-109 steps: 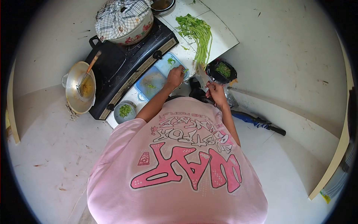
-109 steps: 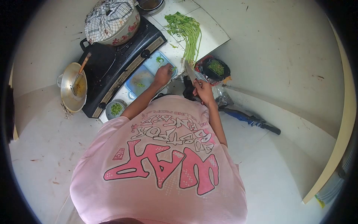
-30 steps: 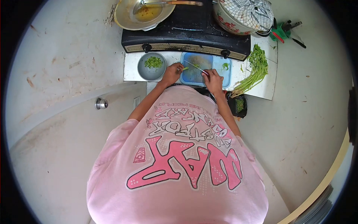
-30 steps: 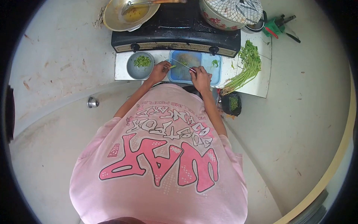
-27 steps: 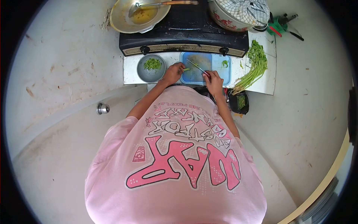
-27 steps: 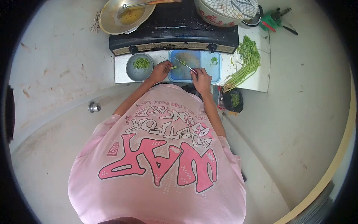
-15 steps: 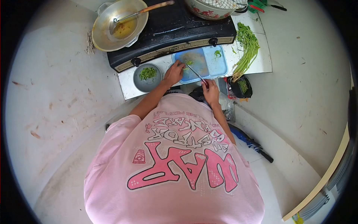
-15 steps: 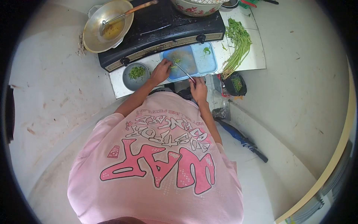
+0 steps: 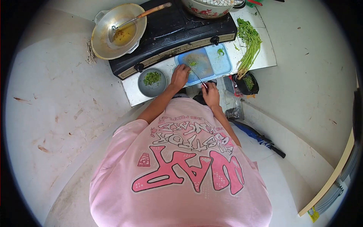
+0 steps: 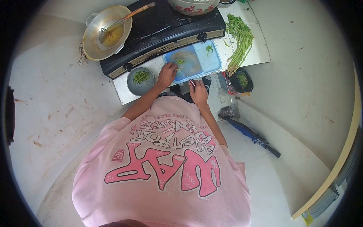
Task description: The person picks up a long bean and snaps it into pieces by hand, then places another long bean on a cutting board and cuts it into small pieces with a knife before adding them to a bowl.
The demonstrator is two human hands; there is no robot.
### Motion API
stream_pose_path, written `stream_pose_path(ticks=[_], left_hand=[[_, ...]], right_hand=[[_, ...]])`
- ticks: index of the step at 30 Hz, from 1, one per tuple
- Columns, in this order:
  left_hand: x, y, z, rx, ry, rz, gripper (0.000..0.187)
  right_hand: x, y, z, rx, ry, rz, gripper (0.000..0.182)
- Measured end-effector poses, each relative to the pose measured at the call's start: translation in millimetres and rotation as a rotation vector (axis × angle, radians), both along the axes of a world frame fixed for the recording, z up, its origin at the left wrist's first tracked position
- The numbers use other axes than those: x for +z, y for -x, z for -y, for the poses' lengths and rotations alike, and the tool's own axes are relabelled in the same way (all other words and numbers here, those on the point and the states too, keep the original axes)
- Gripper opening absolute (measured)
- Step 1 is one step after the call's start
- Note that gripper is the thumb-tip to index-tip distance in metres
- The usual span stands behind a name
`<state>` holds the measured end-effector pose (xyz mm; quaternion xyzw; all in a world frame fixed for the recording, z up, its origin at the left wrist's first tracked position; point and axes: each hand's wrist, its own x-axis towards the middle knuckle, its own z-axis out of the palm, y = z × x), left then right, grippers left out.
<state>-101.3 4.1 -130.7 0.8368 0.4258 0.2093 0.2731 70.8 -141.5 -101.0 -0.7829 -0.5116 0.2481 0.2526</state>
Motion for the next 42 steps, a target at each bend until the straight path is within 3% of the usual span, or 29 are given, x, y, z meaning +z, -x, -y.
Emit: stream_pose_path(ticks=[3,9,15,42], left_hand=[[-7.1,-0.3,-2.9,0.015,0.086,0.08,0.011],[-5.0,-2.5,-1.3,0.03,0.102,0.124,0.01],[1.7,-3.6,1.1,0.041,0.087,0.113,0.009],[-11.5,-4.8,12.7,0.154,0.049,0.135,0.013]], right_hand=[[-14.6,-5.3,-0.8,0.094,0.024,0.02,0.036],[-12.6,-4.6,-6.9,0.293,0.344,0.052,0.043],[-4.5,2.1,-9.8,0.315,0.203,0.16,0.043],[-23.7,6.7,-21.1,0.338,0.278,0.24,0.05]])
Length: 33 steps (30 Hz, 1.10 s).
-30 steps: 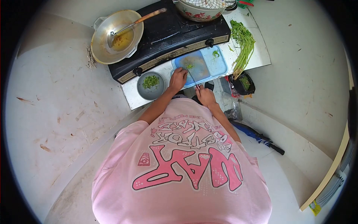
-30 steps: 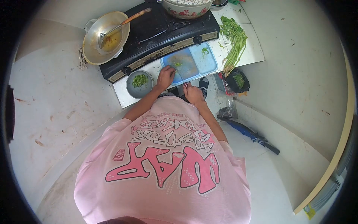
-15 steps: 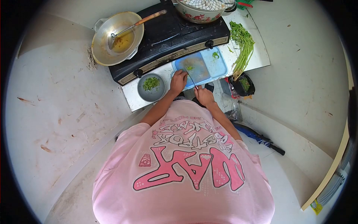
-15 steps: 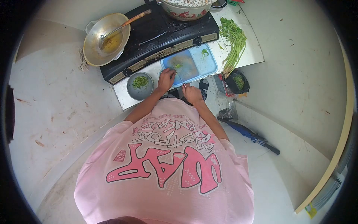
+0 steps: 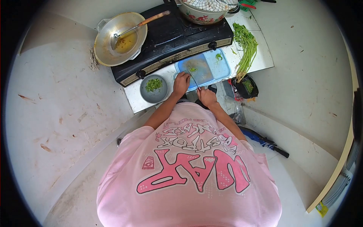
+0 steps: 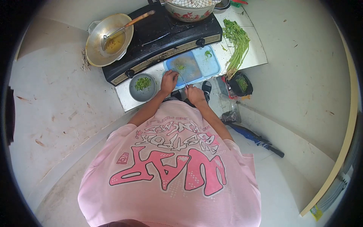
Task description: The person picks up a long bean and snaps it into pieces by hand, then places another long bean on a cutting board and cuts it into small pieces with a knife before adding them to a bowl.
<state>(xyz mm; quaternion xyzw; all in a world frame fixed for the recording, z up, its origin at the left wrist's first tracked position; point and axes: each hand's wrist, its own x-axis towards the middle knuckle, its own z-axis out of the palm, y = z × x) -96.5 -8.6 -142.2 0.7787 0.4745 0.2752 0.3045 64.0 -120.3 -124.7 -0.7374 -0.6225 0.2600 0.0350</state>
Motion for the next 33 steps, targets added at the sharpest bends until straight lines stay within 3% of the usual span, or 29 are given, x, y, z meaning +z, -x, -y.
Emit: stream_pose_path(ticks=[33], left_hand=[[6.0,1.7,1.8,-0.002,0.014,-0.01,0.01]], right_hand=[[13.3,4.8,9.6,0.001,0.001,0.018,0.047]])
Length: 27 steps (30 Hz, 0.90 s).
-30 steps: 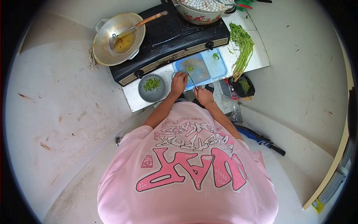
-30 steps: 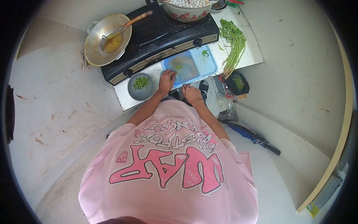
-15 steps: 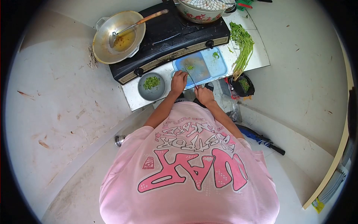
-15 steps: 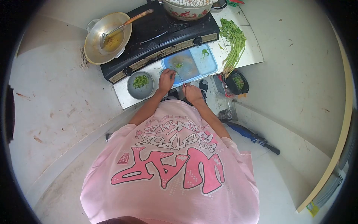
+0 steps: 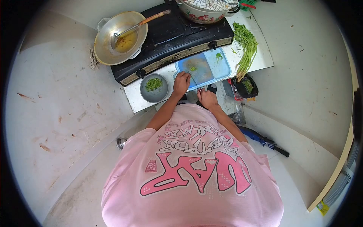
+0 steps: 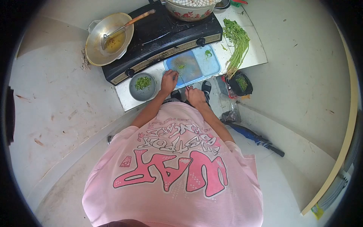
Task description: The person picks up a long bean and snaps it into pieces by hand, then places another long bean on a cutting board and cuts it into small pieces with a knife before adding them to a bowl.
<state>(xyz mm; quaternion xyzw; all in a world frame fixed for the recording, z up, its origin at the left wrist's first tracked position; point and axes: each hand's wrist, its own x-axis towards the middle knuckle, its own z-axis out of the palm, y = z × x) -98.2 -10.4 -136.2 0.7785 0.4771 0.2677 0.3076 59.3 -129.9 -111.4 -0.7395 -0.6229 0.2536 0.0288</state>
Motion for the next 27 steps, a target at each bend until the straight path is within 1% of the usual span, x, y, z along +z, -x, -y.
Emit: stream_pose_path(ticks=[7,12,16,19,27], left_hand=[[-1.4,-1.1,0.5,-0.011,-0.05,-0.002,0.009],[-4.6,0.7,-0.8,-0.002,-0.022,0.03,0.009],[-6.7,1.4,-1.8,0.004,-0.003,0.041,0.009],[-5.4,1.4,-1.9,-0.004,0.045,-0.002,0.01],[-4.7,0.8,-1.9,0.005,0.047,-0.002,0.012]], right_hand=[[-4.4,2.9,-15.2,-0.02,-0.026,-0.014,0.046],[-11.2,0.6,-17.6,0.006,-0.072,-0.03,0.047],[-5.8,-2.3,-9.3,-0.001,-0.024,-0.04,0.046],[-0.8,-2.5,-6.2,-0.004,-0.009,-0.043,0.046],[7.5,-2.2,-7.2,0.039,0.02,-0.002,0.044]])
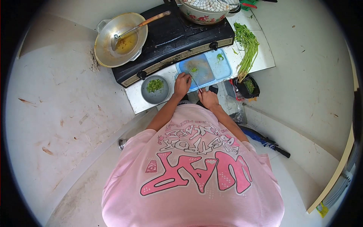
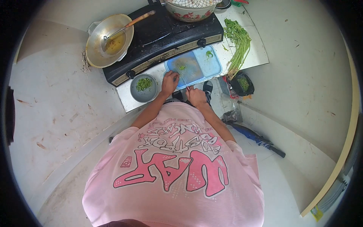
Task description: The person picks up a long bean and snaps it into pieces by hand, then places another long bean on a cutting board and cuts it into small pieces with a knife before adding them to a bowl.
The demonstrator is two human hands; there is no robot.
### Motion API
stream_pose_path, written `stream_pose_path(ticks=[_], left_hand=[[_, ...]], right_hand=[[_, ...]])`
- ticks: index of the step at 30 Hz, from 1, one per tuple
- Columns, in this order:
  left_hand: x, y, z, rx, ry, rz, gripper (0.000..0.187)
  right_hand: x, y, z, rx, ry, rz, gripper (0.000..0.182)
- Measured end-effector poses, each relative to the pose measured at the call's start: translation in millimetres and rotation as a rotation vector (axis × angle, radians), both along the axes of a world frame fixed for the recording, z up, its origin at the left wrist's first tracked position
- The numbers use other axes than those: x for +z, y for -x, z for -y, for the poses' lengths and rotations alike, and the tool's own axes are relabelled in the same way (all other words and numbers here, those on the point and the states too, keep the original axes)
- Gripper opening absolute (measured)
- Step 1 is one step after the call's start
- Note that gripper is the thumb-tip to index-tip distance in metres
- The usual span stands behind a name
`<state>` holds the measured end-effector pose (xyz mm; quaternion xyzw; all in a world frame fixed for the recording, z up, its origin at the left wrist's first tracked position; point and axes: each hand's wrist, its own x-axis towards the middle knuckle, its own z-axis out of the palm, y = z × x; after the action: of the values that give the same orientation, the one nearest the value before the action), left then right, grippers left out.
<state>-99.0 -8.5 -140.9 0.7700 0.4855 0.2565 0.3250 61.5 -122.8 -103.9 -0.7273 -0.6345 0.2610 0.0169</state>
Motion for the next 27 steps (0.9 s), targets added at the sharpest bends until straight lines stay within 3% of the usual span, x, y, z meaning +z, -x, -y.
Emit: stream_pose_path(ticks=[27], left_hand=[[-2.0,3.4,-3.7,-0.06,-0.021,0.022,0.015]], right_hand=[[-15.9,2.5,-15.4,-0.045,-0.095,-0.036,0.043]])
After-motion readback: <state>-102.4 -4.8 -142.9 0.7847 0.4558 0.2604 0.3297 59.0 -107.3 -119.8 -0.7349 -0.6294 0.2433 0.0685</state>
